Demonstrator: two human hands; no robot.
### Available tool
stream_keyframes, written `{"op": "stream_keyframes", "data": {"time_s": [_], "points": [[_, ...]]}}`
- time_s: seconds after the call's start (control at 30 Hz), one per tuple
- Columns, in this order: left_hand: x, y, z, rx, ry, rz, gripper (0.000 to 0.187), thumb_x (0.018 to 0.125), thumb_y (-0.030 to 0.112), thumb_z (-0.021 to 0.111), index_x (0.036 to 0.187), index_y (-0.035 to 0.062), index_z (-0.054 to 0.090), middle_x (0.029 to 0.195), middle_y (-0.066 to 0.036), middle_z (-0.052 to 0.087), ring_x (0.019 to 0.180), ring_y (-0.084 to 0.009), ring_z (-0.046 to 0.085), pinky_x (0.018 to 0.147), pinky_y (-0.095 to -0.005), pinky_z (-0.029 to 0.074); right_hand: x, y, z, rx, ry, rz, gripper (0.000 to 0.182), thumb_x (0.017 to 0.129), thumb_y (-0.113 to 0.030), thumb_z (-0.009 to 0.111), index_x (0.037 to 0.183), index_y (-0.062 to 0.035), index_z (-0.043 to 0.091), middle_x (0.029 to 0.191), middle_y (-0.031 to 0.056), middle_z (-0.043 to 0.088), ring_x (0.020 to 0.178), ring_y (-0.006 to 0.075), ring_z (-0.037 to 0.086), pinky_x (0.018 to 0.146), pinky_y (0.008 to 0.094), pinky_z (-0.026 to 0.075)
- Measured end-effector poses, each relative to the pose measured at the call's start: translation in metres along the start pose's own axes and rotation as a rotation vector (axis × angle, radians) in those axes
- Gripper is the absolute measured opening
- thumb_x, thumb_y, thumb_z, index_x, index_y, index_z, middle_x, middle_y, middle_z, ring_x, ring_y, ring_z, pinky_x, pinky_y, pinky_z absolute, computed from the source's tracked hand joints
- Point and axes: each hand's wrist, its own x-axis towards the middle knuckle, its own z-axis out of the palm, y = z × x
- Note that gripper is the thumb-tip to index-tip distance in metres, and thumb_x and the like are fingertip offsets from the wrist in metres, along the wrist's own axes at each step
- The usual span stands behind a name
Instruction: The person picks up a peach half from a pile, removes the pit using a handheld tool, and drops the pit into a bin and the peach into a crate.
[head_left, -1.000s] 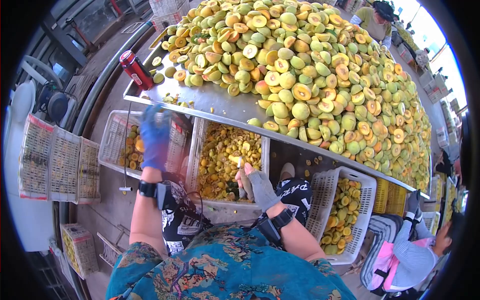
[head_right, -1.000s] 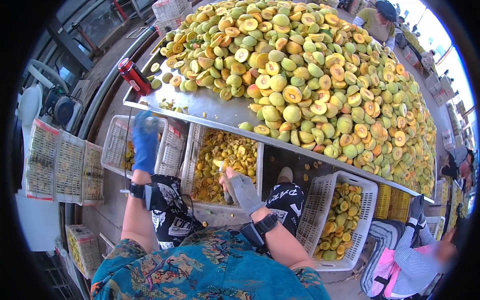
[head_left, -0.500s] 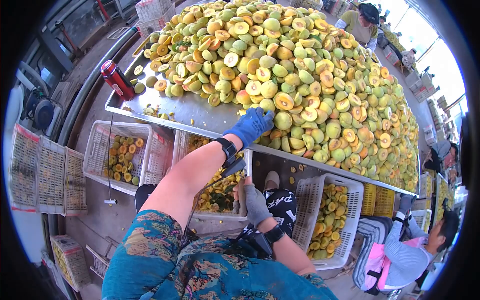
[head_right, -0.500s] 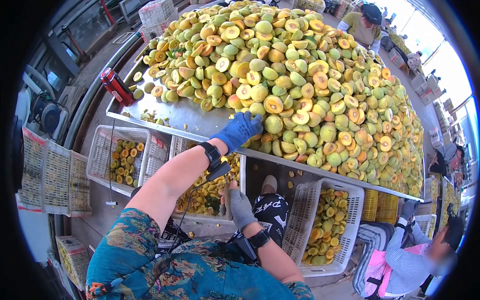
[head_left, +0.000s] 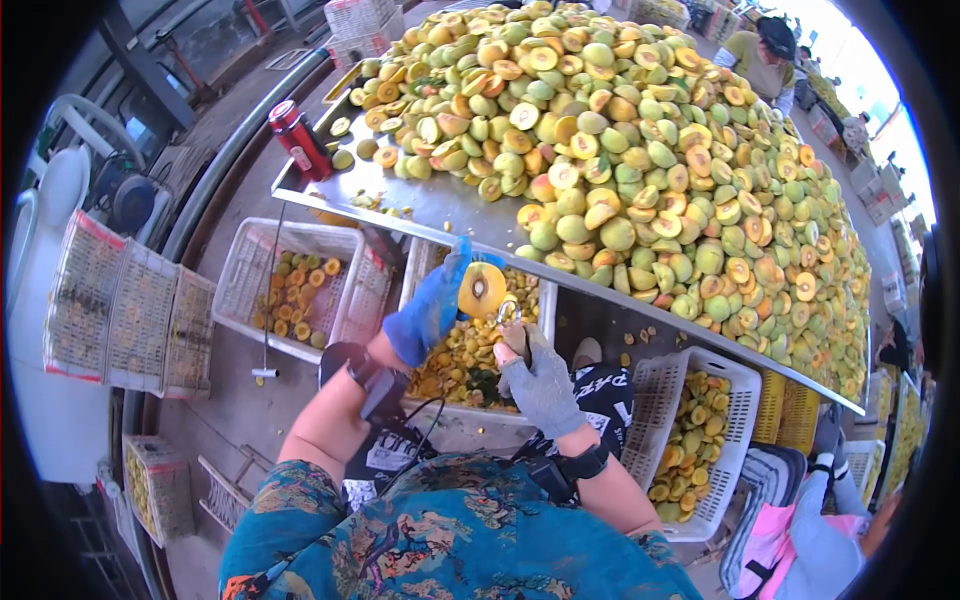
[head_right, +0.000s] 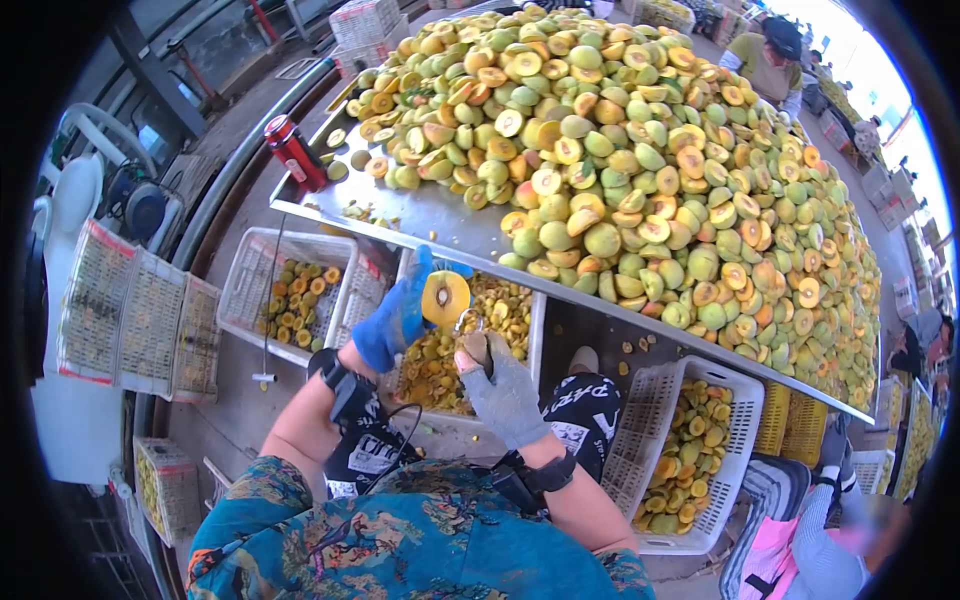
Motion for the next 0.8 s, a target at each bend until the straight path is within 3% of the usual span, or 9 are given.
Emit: {"op": "stream_keyframes", "data": {"time_s": [0.03, 0.07, 0.13, 0.27, 0.47, 0.53, 0.67, 0.73, 0.8], "points": [[-0.012, 0.001, 0.002, -0.179, 0.008, -0.055, 0.069, 0.096, 0.064, 0.034, 0.119, 0.0030, 0.057, 0.102, -0.004, 0.065, 0.095, -0.0145, 0.064, 0.085, -0.0277, 0.051, -0.004, -0.011, 0.003, -0.065, -0.034, -0.002, 0.040, 0.092, -0.034, 0.061, 0.115, -0.0021, 0.052, 0.082, 0.0227, 0.064, 0.076, 0.0390, 0.065, 0.066, 0.0442, 0.050], [-0.022, 0.003, 0.002, -0.358, 0.015, -0.103, 0.072, 0.095, 0.066, 0.033, 0.116, 0.0021, 0.058, 0.102, -0.005, 0.065, 0.094, -0.0142, 0.064, 0.085, -0.0275, 0.051, -0.008, -0.016, 0.009, -0.063, -0.047, -0.004, 0.040, 0.092, -0.034, 0.061, 0.115, -0.0021, 0.052, 0.082, 0.0227, 0.064, 0.076, 0.0390, 0.065, 0.066, 0.0442, 0.050], [-0.043, 0.008, 0.010, -0.364, 0.069, -0.068, 0.073, 0.095, 0.067, 0.031, 0.115, 0.0024, 0.059, 0.102, -0.005, 0.065, 0.093, -0.0137, 0.063, 0.085, -0.0272, 0.051, -0.015, -0.021, 0.019, -0.263, 0.038, -0.200, 0.041, 0.092, -0.035, 0.061, 0.115, -0.0023, 0.052, 0.081, 0.0244, 0.064, 0.077, 0.0414, 0.065, 0.065, 0.0465, 0.050], [-0.078, 0.010, 0.025, -0.261, 0.228, 0.107, 0.074, 0.095, 0.067, 0.028, 0.111, 0.0025, 0.059, 0.102, -0.006, 0.065, 0.092, -0.0139, 0.062, 0.086, -0.0269, 0.049, -0.027, -0.022, 0.034, -0.333, 0.110, -0.333, 0.041, 0.089, -0.030, 0.065, 0.114, -0.0018, 0.051, 0.077, 0.0240, 0.063, 0.072, 0.0431, 0.064, 0.059, 0.0490, 0.049], [-0.092, 0.018, 0.039, -0.348, 0.302, 0.228, 0.075, 0.094, 0.068, 0.029, 0.111, 0.0009, 0.059, 0.102, -0.010, 0.065, 0.091, -0.0172, 0.062, 0.084, -0.0304, 0.051, -0.036, -0.029, 0.052, -0.463, 0.136, -0.390, 0.040, 0.086, -0.027, 0.068, 0.111, -0.0026, 0.050, 0.070, 0.0217, 0.062, 0.062, 0.0418, 0.063, 0.052, 0.0489, 0.048], [-0.096, 0.028, 0.041, -0.279, 0.394, 0.241, 0.087, 0.087, 0.078, 0.025, 0.105, 0.0000, 0.059, 0.095, -0.013, 0.065, 0.080, -0.0210, 0.063, 0.075, -0.0313, 0.054, -0.040, -0.031, 0.054, -0.460, 0.135, -0.410, 0.039, 0.085, -0.025, 0.069, 0.110, -0.0021, 0.050, 0.070, 0.0218, 0.062, 0.061, 0.0417, 0.062, 0.051, 0.0487, 0.047], [-0.099, 0.041, 0.033, -0.429, 0.407, 0.155, 0.087, 0.086, 0.078, 0.025, 0.101, 0.0003, 0.059, 0.093, -0.014, 0.065, 0.077, -0.0220, 0.064, 0.072, -0.0314, 0.054, -0.049, -0.035, 0.057, -0.435, 0.089, -0.408, 0.034, 0.085, -0.022, 0.068, 0.105, -0.0003, 0.051, 0.069, 0.0224, 0.062, 0.063, 0.0422, 0.063, 0.052, 0.0484, 0.048], [-0.103, 0.045, 0.032, -0.230, 0.361, 0.166, 0.086, 0.086, 0.079, 0.025, 0.096, 0.0009, 0.059, 0.089, -0.014, 0.065, 0.078, -0.0229, 0.064, 0.072, -0.0322, 0.054, -0.049, -0.044, 0.055, -0.373, 0.030, -0.383, 0.032, 0.086, -0.021, 0.067, 0.103, 0.0005, 0.051, 0.069, 0.0228, 0.062, 0.064, 0.0429, 0.063, 0.054, 0.0485, 0.048], [-0.106, 0.047, 0.036, -0.235, 0.393, 0.160, 0.086, 0.085, 0.079, 0.025, 0.095, 0.0011, 0.059, 0.088, -0.014, 0.065, 0.077, -0.0229, 0.064, 0.072, -0.0325, 0.054, -0.049, -0.050, 0.053, -0.313, -0.019, -0.358, 0.030, 0.087, -0.021, 0.066, 0.101, 0.0012, 0.052, 0.069, 0.0232, 0.061, 0.066, 0.0435, 0.063, 0.056, 0.0486, 0.049]]}}
